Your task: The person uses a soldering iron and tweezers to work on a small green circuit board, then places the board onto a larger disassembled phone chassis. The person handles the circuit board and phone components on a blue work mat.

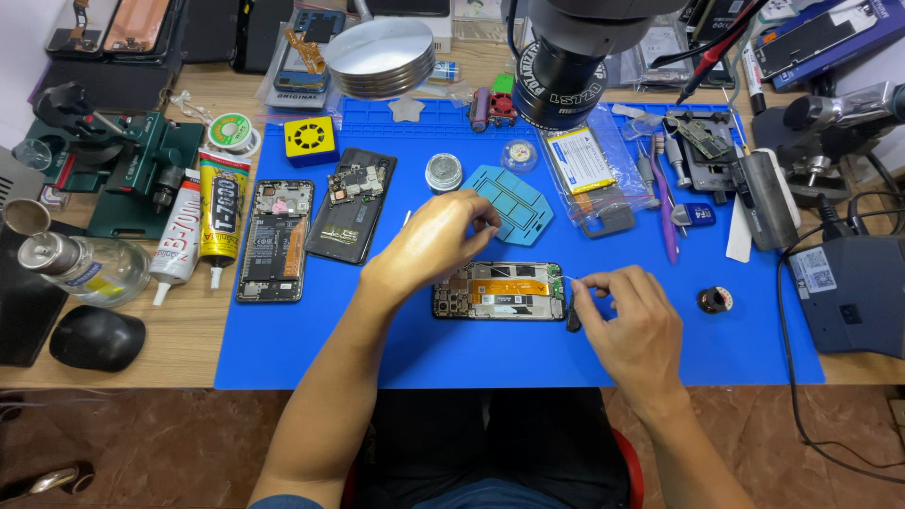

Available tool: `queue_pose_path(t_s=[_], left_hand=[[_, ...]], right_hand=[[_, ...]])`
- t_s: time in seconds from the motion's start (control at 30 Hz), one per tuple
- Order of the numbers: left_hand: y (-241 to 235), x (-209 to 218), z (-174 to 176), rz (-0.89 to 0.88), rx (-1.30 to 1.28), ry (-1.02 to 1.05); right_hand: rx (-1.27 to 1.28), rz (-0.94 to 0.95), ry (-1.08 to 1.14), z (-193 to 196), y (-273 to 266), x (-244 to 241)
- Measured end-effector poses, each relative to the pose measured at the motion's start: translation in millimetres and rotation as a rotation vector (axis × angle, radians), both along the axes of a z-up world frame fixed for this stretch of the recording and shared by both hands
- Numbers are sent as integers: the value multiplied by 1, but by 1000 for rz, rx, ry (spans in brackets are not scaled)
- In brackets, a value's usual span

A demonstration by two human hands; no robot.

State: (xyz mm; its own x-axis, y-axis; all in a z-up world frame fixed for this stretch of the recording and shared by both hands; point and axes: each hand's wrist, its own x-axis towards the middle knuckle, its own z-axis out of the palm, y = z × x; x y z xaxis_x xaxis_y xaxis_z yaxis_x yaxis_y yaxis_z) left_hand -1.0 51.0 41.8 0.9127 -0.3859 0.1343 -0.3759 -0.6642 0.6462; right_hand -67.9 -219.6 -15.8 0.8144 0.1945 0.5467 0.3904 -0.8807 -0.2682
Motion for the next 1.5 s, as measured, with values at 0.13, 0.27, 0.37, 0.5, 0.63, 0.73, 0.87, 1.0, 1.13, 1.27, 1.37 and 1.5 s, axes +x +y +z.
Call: queue_pose_path(t_s=[0.13,0.27,0.37,0.5,0.63,0.73,0.87,1.0,1.13,1.27,1.37,1.5], left_hand=[[0,4,-14,-50,37,78],[-5,2,-15,-112,76,124],[-9,3,-20,-125,92,113],[-14,4,-28,-126,121,80],[-12,8,-29,-103,89,50],[-6,13,-25,-38,61,-11],[2,13,-16,33,43,-98],[3,16,-23,40,27,-146],[1,11,-15,45,33,-138],[-2,5,-6,-9,12,-6],[-4,3,-7,-58,41,76],[-9,0,-10,-113,45,75]], right_hand=[[51,15,-1,-2,0,12],[46,42,-19,-2,0,22],[37,43,7,5,0,25],[105,153,82,12,-5,30],[126,238,223,21,4,26],[57,269,233,16,4,31],[-5,289,238,13,5,34],[-83,317,178,10,6,39],[-60,317,145,15,5,46],[-61,336,101,16,7,53],[-52,335,98,19,9,53],[27,300,122,27,3,47]])
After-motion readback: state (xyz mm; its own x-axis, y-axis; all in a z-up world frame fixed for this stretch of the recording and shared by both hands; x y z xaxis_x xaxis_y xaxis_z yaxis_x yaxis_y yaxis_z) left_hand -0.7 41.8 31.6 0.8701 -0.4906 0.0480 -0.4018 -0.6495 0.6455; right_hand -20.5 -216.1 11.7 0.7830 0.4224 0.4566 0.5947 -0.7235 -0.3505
